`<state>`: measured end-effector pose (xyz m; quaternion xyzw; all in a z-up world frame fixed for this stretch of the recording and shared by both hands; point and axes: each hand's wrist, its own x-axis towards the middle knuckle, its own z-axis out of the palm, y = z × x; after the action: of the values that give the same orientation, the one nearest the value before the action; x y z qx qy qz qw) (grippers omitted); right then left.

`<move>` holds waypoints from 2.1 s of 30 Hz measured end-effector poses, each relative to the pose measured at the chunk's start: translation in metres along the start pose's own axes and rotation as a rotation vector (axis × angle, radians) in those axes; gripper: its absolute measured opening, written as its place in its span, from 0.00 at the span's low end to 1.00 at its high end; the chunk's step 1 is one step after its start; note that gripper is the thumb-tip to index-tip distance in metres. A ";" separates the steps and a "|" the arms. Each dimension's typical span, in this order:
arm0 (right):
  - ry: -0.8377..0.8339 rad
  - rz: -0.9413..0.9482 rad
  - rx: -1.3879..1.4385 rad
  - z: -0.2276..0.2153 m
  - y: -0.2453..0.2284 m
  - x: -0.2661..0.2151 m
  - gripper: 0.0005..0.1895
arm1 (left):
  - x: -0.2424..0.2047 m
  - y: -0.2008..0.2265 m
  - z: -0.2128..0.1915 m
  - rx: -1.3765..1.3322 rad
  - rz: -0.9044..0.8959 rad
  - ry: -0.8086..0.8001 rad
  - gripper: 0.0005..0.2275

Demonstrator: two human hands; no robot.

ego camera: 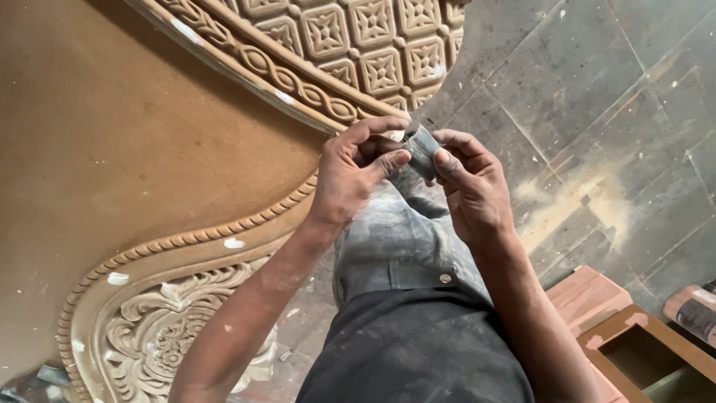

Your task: The person sands the intricate detailed carvings of a wooden headboard by hand using a small piece of abrasive material.

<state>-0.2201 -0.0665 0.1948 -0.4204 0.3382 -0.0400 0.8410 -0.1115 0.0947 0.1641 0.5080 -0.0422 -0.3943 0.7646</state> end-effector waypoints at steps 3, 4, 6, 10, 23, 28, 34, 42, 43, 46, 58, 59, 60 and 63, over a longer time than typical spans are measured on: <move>0.014 0.011 -0.018 -0.003 0.000 0.000 0.10 | -0.001 -0.017 -0.001 -0.127 -0.084 0.026 0.11; 0.012 0.008 -0.028 -0.005 0.000 0.000 0.10 | -0.002 -0.022 0.000 -0.184 -0.126 0.035 0.09; 0.012 0.026 -0.029 -0.009 0.000 0.000 0.09 | -0.004 -0.030 0.003 -0.293 -0.171 0.054 0.08; -0.037 0.119 0.045 -0.015 -0.001 -0.003 0.06 | -0.006 -0.035 0.009 -0.527 -0.239 0.104 0.07; -0.072 -0.030 -0.523 -0.004 -0.007 -0.003 0.09 | -0.013 -0.007 0.015 0.057 -0.004 0.007 0.08; -0.154 -0.448 -1.187 0.005 -0.011 0.000 0.11 | -0.016 -0.012 0.014 0.495 0.115 0.132 0.06; -0.130 -0.442 -1.138 0.010 -0.003 0.005 0.10 | -0.015 -0.007 0.005 0.537 0.217 0.125 0.06; -0.070 -0.152 -0.734 0.009 0.010 0.018 0.14 | -0.010 -0.029 -0.003 0.123 0.094 0.127 0.13; -0.083 -0.120 -0.676 0.009 0.012 0.019 0.13 | -0.009 -0.031 -0.004 0.076 0.105 0.133 0.13; -0.086 0.005 -0.495 0.004 0.019 0.022 0.12 | -0.005 -0.035 -0.008 -0.076 0.064 0.147 0.18; -0.072 0.159 -0.221 0.004 0.037 0.031 0.09 | 0.006 -0.037 -0.033 -0.276 -0.228 0.189 0.16; -0.070 0.167 -0.215 0.005 0.037 0.032 0.09 | 0.008 -0.039 -0.037 -0.251 -0.204 0.169 0.15; -0.083 0.156 -0.207 0.006 0.038 0.032 0.09 | 0.010 -0.041 -0.040 -0.226 -0.180 0.148 0.14; -0.107 0.117 -0.221 0.007 0.040 0.033 0.09 | 0.016 -0.048 -0.048 -0.109 -0.088 0.066 0.13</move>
<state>-0.1994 -0.0476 0.1505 -0.4916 0.3191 0.0694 0.8072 -0.1048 0.1120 0.0971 0.4796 0.0270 -0.4125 0.7740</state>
